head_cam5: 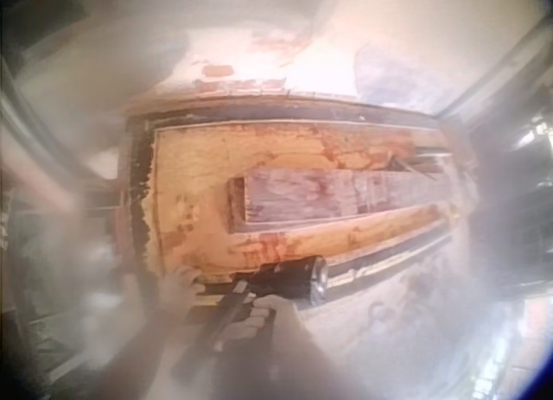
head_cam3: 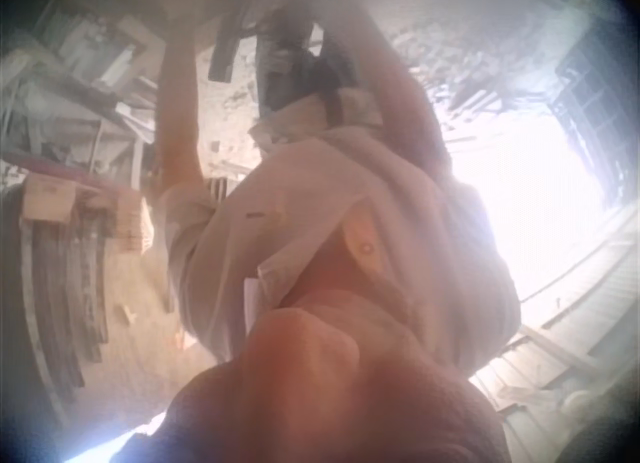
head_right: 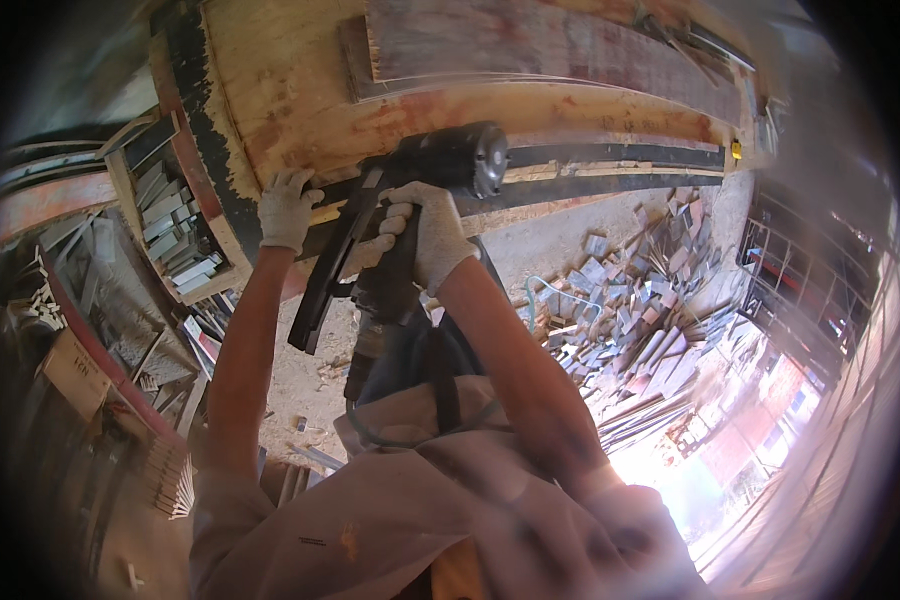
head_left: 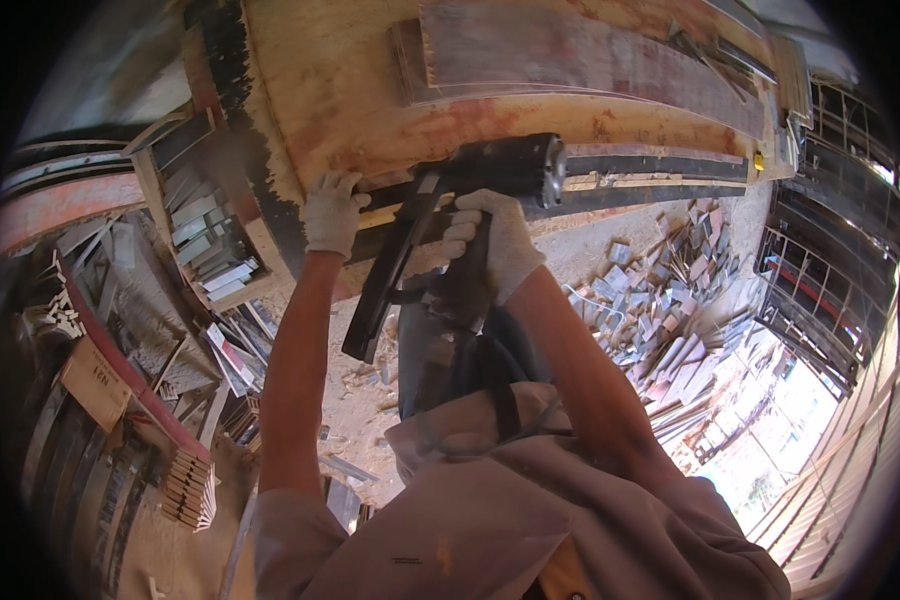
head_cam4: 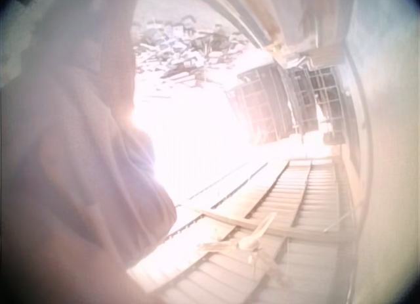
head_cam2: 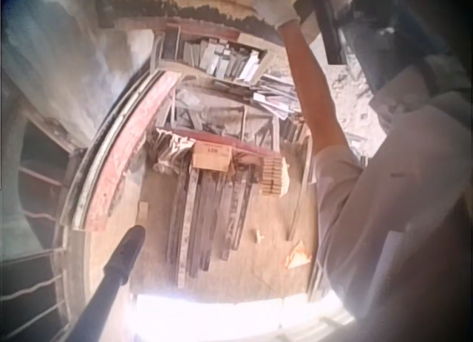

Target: The person assembles a wooden frame by placing planks on a workbench, measuring with a tape measure, and securing them using a nail gun. They repeatedly position, align, and fasten multiple wooden pieces to form a rectangular structure.

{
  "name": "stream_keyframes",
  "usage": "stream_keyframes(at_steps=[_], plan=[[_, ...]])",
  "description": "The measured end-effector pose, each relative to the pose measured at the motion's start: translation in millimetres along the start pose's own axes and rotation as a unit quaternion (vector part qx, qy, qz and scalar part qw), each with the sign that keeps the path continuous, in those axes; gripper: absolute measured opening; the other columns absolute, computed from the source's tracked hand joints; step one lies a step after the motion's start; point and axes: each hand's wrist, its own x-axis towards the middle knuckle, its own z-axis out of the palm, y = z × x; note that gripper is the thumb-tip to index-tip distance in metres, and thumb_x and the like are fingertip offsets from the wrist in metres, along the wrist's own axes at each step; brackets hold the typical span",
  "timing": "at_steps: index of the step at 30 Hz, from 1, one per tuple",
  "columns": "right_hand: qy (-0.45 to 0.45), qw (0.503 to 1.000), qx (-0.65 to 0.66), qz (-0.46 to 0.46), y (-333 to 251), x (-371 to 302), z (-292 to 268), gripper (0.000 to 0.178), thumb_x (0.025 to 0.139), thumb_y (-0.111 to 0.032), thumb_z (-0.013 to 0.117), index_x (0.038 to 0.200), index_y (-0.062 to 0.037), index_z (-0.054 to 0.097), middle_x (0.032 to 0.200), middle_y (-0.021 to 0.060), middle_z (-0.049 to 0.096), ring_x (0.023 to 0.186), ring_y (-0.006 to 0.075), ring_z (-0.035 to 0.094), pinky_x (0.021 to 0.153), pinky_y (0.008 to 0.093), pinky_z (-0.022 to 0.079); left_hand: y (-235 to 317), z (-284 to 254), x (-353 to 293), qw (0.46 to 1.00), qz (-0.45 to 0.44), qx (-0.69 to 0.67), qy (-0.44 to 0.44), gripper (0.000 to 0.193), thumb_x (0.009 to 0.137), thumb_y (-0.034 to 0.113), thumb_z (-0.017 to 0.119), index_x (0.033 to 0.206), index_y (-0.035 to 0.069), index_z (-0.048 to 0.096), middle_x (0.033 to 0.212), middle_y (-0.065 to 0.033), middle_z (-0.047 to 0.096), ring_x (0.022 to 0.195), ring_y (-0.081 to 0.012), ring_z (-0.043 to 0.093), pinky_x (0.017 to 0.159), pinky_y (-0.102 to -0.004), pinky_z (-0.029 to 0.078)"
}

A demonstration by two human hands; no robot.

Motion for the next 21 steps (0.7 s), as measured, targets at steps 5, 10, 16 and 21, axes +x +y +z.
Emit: stream_keyframes(at_steps=[5, 10, 16, 21], plan=[[0.052, 0.998, -0.029, -0.012, 20, 13, 11, 0.008, 0.088, -0.012, 0.056, 0.088, -0.0045, 0.058, 0.061, -0.0070, 0.032, 0.052, 0.0105, 0.036, 0.050, 0.0293, 0.036, -9, -5, -7, 0.999, -0.010, 0.034, -0.004, 0.042, 0.074, 0.021, 0.082, 0.114, 0.012, 0.073, 0.111, -0.0081, 0.069, 0.108, -0.0325, 0.063, 0.096, -0.0451, 0.051], [-0.012, 0.998, 0.034, -0.046, -18, -11, -41, 0.013, 0.089, -0.016, 0.058, 0.079, -0.0080, 0.054, 0.060, -0.0009, 0.040, 0.052, 0.0150, 0.043, 0.052, 0.0339, 0.044, -10, -12, -2, 0.993, 0.107, 0.058, -0.007, 0.020, 0.079, 0.020, 0.075, 0.099, 0.018, 0.077, 0.112, -0.0053, 0.069, 0.112, -0.0281, 0.063, 0.098, -0.0433, 0.050], [0.141, 0.967, 0.034, -0.211, -154, -107, -150, 0.020, 0.090, -0.021, 0.063, 0.076, -0.0072, 0.060, 0.058, 0.0048, 0.053, 0.053, 0.0211, 0.053, 0.054, 0.0371, 0.050, -10, 6, -7, 0.997, -0.063, 0.020, -0.041, 0.052, 0.084, 0.015, 0.074, 0.133, 0.008, 0.062, 0.132, -0.0206, 0.061, 0.125, -0.0418, 0.054, 0.109, -0.0500, 0.043], [0.193, 0.947, -0.106, -0.234, -325, -220, -260, 0.033, 0.092, -0.026, 0.063, 0.063, -0.0114, 0.057, 0.057, 0.0056, 0.056, 0.052, 0.0233, 0.059, 0.055, 0.0398, 0.053, 114, 43, 14, 0.994, 0.015, 0.104, -0.002, 0.077, 0.079, 0.031, 0.082, 0.147, 0.011, 0.053, 0.147, -0.0178, 0.052, 0.138, -0.0419, 0.046, 0.116, -0.0563, 0.037]])
